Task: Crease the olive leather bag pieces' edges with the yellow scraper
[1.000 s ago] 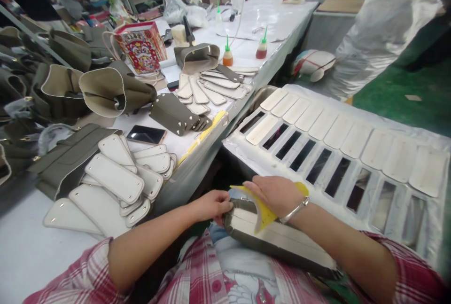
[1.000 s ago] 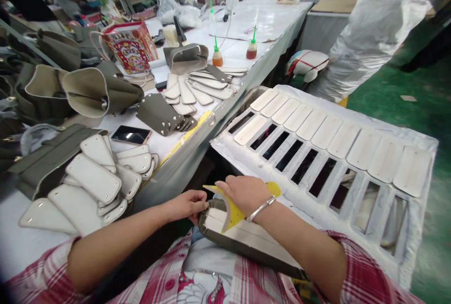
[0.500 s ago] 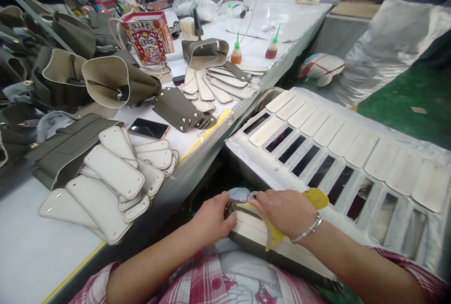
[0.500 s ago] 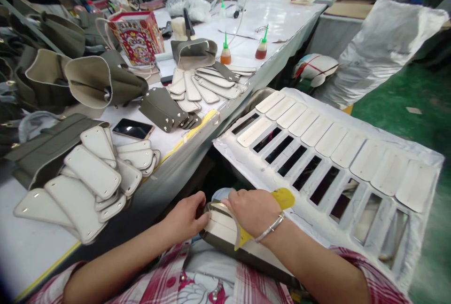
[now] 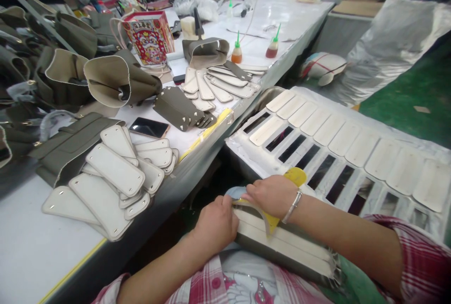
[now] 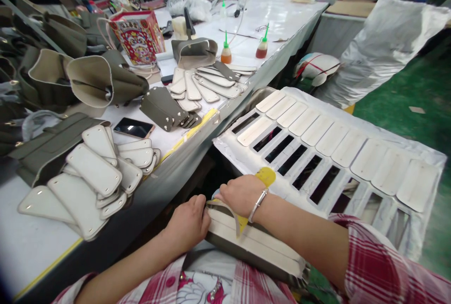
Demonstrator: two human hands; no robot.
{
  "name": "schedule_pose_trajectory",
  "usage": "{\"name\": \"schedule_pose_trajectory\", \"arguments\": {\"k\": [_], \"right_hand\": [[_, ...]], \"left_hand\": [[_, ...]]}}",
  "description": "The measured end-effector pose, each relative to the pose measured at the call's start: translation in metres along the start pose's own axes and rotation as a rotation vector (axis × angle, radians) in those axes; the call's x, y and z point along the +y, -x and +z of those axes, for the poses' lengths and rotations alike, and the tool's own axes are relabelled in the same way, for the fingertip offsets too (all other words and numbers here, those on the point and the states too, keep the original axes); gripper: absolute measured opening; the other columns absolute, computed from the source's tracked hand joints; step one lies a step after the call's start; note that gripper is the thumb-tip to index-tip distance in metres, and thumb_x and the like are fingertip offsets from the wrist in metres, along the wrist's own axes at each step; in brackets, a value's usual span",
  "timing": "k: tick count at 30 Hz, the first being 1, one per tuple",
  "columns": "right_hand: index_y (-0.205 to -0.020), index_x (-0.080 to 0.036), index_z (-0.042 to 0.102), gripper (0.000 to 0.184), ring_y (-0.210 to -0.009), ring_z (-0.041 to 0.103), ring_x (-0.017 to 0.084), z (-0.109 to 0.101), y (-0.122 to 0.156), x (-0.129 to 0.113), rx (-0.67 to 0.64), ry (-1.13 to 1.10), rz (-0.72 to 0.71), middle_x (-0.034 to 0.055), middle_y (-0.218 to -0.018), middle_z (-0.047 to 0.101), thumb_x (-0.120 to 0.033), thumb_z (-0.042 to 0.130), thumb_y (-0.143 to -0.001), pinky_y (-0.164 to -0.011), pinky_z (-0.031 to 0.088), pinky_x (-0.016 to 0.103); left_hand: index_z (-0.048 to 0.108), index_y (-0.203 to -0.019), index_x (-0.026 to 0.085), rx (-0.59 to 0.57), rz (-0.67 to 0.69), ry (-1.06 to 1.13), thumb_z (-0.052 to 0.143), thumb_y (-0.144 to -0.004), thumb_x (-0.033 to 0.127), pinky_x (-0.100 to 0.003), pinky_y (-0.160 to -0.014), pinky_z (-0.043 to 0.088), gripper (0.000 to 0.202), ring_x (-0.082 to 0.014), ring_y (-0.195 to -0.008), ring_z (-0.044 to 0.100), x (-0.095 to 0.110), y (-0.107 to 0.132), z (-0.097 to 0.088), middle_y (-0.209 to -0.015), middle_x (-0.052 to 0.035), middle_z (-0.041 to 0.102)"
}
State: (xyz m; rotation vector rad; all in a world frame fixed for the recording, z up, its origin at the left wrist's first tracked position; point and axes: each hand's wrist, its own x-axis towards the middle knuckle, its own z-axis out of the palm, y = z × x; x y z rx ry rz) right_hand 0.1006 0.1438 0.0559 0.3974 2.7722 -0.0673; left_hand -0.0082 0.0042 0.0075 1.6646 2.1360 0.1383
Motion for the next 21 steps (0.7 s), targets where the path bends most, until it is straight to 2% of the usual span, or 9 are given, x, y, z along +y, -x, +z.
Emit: {"name": "schedule_pose_trajectory", "arguments": {"k": [7, 14, 17, 21], "right_hand": [[-0.08, -0.017, 0.061, 0.048, -0.066, 0.063, 0.023, 0.007, 0.0, 0.003, 0.013, -0.032, -0.016, 0.0081, -0.072, 0.065, -0.045, 0.024, -0.092, -0.052, 0.037, 0.027], [-0.082, -0.015, 0.061, 0.048, -0.068, 0.063, 0.023, 0.0, 0.001, 0.006, -0.027, -0.051, -0.049, 0.01, -0.073, 0.065, -0.044, 0.025, -0.092, -0.055, 0.039, 0.028], [-0.081, -0.017, 0.062, 0.046, -0.067, 0.063, 0.024, 0.0, 0.008, 0.001, -0.046, -0.075, 0.018, 0.0094, -0.072, 0.065, -0.044, 0.027, -0.092, -0.055, 0.042, 0.03], [-0.083, -0.018, 0.062, 0.044, -0.065, 0.063, 0.024, 0.008, 0.023, -0.019, -0.033, -0.154, 0.172, 0.0095, -0.072, 0.066, -0.04, 0.025, -0.093, -0.053, 0.043, 0.031]], "left_hand": [[0.041, -0.083, 0.019, 0.056, -0.013, 0.04, 0.034, -0.082, 0.023, -0.029, -0.059, 0.036, 0.008, -0.0203, -0.069, 0.055, 0.001, 0.001, 0.005, -0.079, -0.0046, 0.052], [0.039, -0.08, 0.02, 0.061, -0.016, 0.076, 0.033, -0.084, 0.023, -0.028, -0.059, 0.034, 0.008, -0.019, -0.069, 0.053, -0.002, 0.003, 0.006, -0.076, -0.0033, 0.05], [0.039, -0.08, 0.02, 0.048, -0.022, 0.088, 0.034, -0.083, 0.022, -0.028, -0.06, 0.034, 0.007, -0.0191, -0.069, 0.053, -0.002, 0.002, 0.004, -0.077, -0.0035, 0.05], [0.039, -0.08, 0.021, 0.047, -0.012, 0.117, 0.035, -0.082, 0.021, -0.028, -0.061, 0.035, 0.005, -0.0187, -0.07, 0.053, -0.003, 0.0, 0.004, -0.078, -0.0033, 0.05]]}}
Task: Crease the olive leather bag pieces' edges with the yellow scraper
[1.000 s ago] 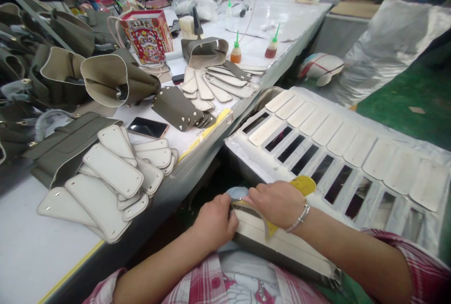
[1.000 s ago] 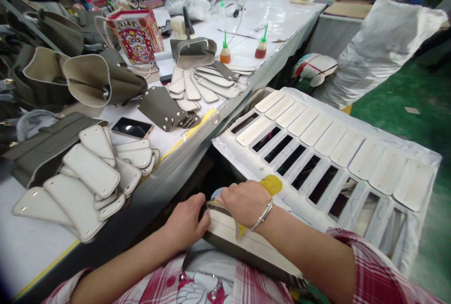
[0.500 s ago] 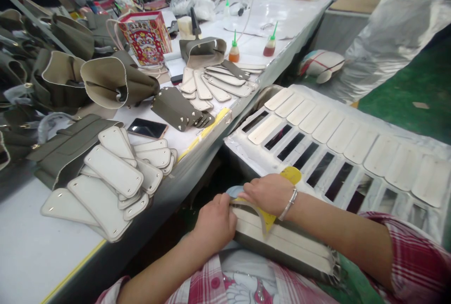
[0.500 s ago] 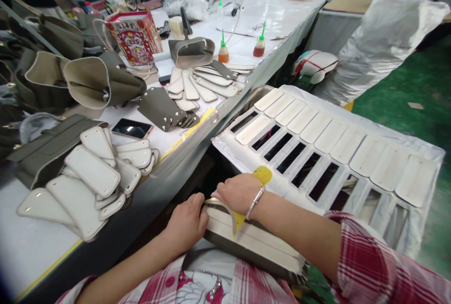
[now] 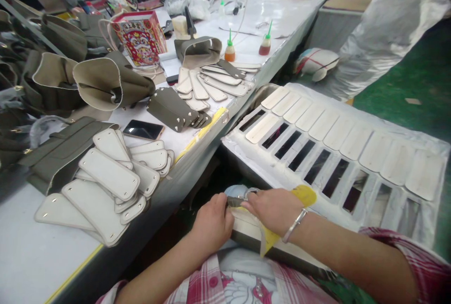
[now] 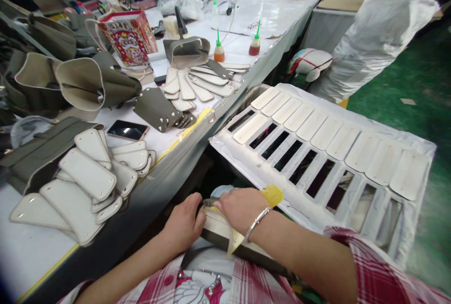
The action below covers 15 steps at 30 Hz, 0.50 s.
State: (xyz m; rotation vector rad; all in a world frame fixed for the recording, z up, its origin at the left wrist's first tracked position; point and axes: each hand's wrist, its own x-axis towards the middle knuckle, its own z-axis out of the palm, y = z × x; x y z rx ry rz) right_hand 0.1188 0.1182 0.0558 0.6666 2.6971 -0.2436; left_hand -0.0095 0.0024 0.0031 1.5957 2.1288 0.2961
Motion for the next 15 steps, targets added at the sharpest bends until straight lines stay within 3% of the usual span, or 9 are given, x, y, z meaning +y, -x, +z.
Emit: {"name": "schedule_pose_trajectory", "arguments": {"k": [7, 15], "right_hand": [[-0.081, -0.018, 0.057, 0.045, -0.061, 0.063, 0.022, 0.031, 0.017, -0.027, 0.097, -0.037, 0.289, 0.0081, -0.069, 0.063, -0.041, 0.02, -0.093, -0.047, 0.042, 0.028], [-0.081, -0.018, 0.054, 0.04, -0.062, 0.064, 0.022, 0.046, 0.019, -0.035, 0.123, -0.084, 0.392, 0.0062, -0.07, 0.064, -0.037, 0.022, -0.094, -0.05, 0.046, 0.03]], "left_hand": [[0.039, -0.079, 0.021, 0.012, 0.048, 0.083, 0.034, -0.084, 0.025, -0.027, -0.061, 0.033, 0.007, -0.017, -0.066, 0.05, -0.006, 0.001, -0.001, -0.076, -0.0014, 0.049], [0.04, -0.074, 0.021, -0.105, 0.11, 0.42, 0.041, -0.081, 0.027, -0.024, -0.059, 0.033, 0.009, -0.0133, -0.062, 0.046, -0.023, -0.011, -0.01, -0.066, 0.0032, 0.047]]}}
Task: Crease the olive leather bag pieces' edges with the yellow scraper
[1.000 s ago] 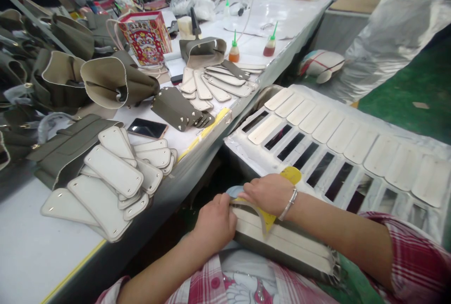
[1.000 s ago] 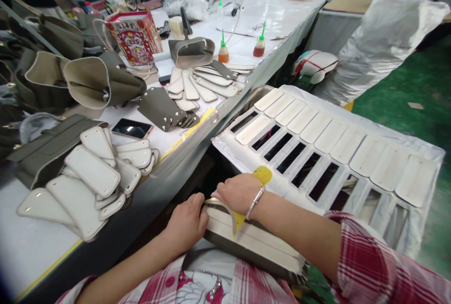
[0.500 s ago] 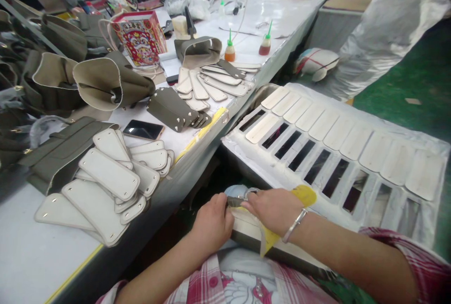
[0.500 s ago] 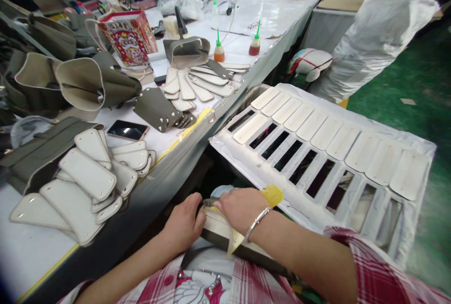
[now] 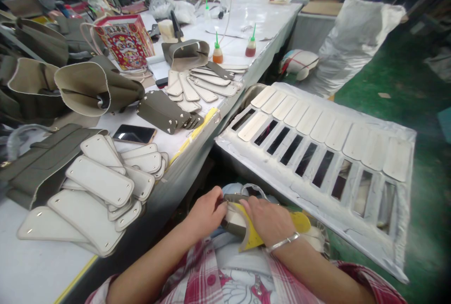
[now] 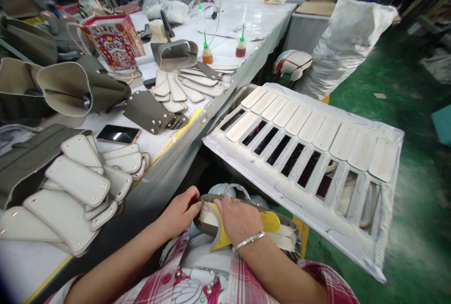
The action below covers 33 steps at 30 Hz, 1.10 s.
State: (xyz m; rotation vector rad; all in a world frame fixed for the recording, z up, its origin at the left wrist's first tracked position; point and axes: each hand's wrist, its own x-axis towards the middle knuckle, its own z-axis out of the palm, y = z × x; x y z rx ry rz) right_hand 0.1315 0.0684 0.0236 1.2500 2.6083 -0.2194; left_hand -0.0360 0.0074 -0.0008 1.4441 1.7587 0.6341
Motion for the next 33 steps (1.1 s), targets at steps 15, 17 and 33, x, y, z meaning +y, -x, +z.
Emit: {"name": "schedule_pose_trajectory", "arguments": {"k": [15, 17, 33], "right_hand": [[-0.088, -0.016, 0.055, 0.037, -0.066, 0.065, 0.025, -0.006, 0.012, -0.011, -0.122, -0.007, 0.027, 0.0099, -0.078, 0.065, -0.048, 0.037, -0.088, -0.052, 0.047, 0.031], [-0.089, -0.014, 0.057, 0.036, -0.068, 0.065, 0.026, -0.012, 0.011, -0.013, -0.202, -0.04, -0.006, 0.0107, -0.077, 0.066, -0.047, 0.041, -0.087, -0.055, 0.047, 0.032], [-0.082, -0.015, 0.059, 0.044, -0.067, 0.065, 0.024, 0.0, 0.005, -0.011, -0.166, -0.08, 0.082, 0.0096, -0.071, 0.066, -0.048, 0.03, -0.09, -0.055, 0.045, 0.03]], "left_hand": [[0.044, -0.068, 0.016, -0.427, -0.178, 0.749, 0.059, -0.073, 0.047, -0.018, -0.049, 0.034, 0.035, -0.0058, -0.047, 0.043, -0.037, -0.033, 0.0, -0.052, 0.0071, 0.044], [0.044, -0.068, 0.016, -0.441, -0.187, 0.78, 0.06, -0.073, 0.046, -0.017, -0.049, 0.034, 0.035, -0.0055, -0.047, 0.043, -0.04, -0.033, 0.0, -0.053, 0.007, 0.044], [0.042, -0.067, 0.016, -0.491, -0.215, 0.773, 0.062, -0.072, 0.045, -0.018, -0.048, 0.036, 0.035, -0.0051, -0.045, 0.043, -0.038, -0.039, -0.002, -0.051, 0.0073, 0.044]]}}
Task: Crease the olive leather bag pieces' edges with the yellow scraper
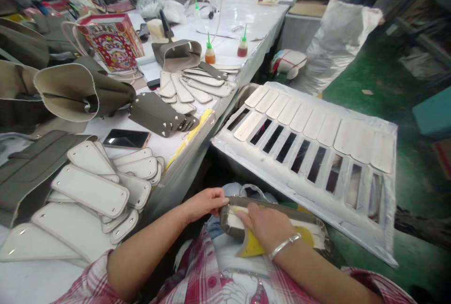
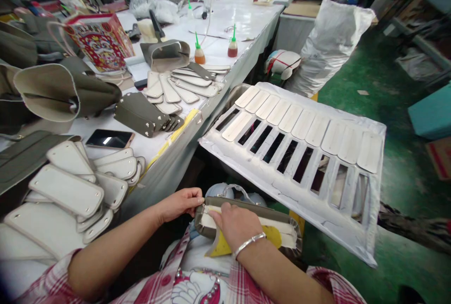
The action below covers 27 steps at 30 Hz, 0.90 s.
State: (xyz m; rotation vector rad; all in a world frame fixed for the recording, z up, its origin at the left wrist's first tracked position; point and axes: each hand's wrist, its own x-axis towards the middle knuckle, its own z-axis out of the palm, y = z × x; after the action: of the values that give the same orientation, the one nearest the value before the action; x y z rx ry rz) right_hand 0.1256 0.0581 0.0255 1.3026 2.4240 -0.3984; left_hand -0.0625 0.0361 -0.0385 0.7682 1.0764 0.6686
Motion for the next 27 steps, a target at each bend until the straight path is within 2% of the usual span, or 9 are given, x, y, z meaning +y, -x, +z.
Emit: {"name": "schedule_pose_trajectory", "arguments": {"k": [4, 12, 19, 23, 27], "right_hand": [[-0.078, -0.016, 0.056, 0.044, -0.063, 0.065, 0.023, 0.006, 0.003, -0.004, 0.082, 0.041, 0.021, 0.0083, -0.067, 0.065, -0.048, 0.029, -0.091, -0.051, 0.045, 0.028], [-0.08, -0.016, 0.056, 0.044, -0.068, 0.065, 0.023, 0.01, 0.007, -0.006, 0.118, 0.014, 0.08, 0.0086, -0.071, 0.065, -0.049, 0.028, -0.091, -0.053, 0.044, 0.028], [-0.081, -0.017, 0.055, 0.044, -0.069, 0.065, 0.023, 0.009, 0.011, -0.012, 0.112, -0.003, 0.107, 0.0083, -0.073, 0.065, -0.049, 0.027, -0.091, -0.053, 0.044, 0.029], [-0.083, -0.017, 0.055, 0.042, -0.071, 0.065, 0.023, 0.009, 0.011, -0.012, 0.085, -0.028, 0.104, 0.0081, -0.074, 0.065, -0.048, 0.028, -0.091, -0.056, 0.045, 0.031], [-0.083, -0.017, 0.057, 0.043, -0.072, 0.065, 0.025, -0.007, 0.014, -0.001, -0.042, -0.017, 0.051, 0.0086, -0.075, 0.066, -0.046, 0.027, -0.092, -0.058, 0.045, 0.032]], "left_hand": [[0.042, -0.067, 0.016, 0.01, 0.024, -0.002, 0.061, -0.072, 0.046, -0.018, -0.048, 0.036, 0.036, -0.0048, -0.045, 0.042, 0.0, 0.001, 0.001, -0.052, 0.0073, 0.044], [0.041, -0.066, 0.017, 0.064, 0.061, -0.059, 0.061, -0.07, 0.049, -0.018, -0.046, 0.036, 0.038, -0.0051, -0.045, 0.042, 0.001, 0.003, 0.006, -0.053, 0.007, 0.044], [0.041, -0.067, 0.017, 0.041, 0.083, -0.095, 0.059, -0.071, 0.05, -0.019, -0.047, 0.038, 0.038, -0.0061, -0.045, 0.043, -0.002, 0.004, 0.003, -0.053, 0.007, 0.043], [0.04, -0.067, 0.018, 0.052, 0.108, -0.194, 0.054, -0.075, 0.047, -0.02, -0.047, 0.037, 0.033, -0.0073, -0.046, 0.043, -0.002, 0.005, 0.004, -0.053, 0.0069, 0.043], [0.038, -0.066, 0.018, 0.095, 0.161, -0.373, 0.048, -0.079, 0.039, -0.019, -0.048, 0.034, 0.026, -0.0079, -0.049, 0.042, 0.001, 0.008, 0.007, -0.055, 0.0067, 0.041]]}}
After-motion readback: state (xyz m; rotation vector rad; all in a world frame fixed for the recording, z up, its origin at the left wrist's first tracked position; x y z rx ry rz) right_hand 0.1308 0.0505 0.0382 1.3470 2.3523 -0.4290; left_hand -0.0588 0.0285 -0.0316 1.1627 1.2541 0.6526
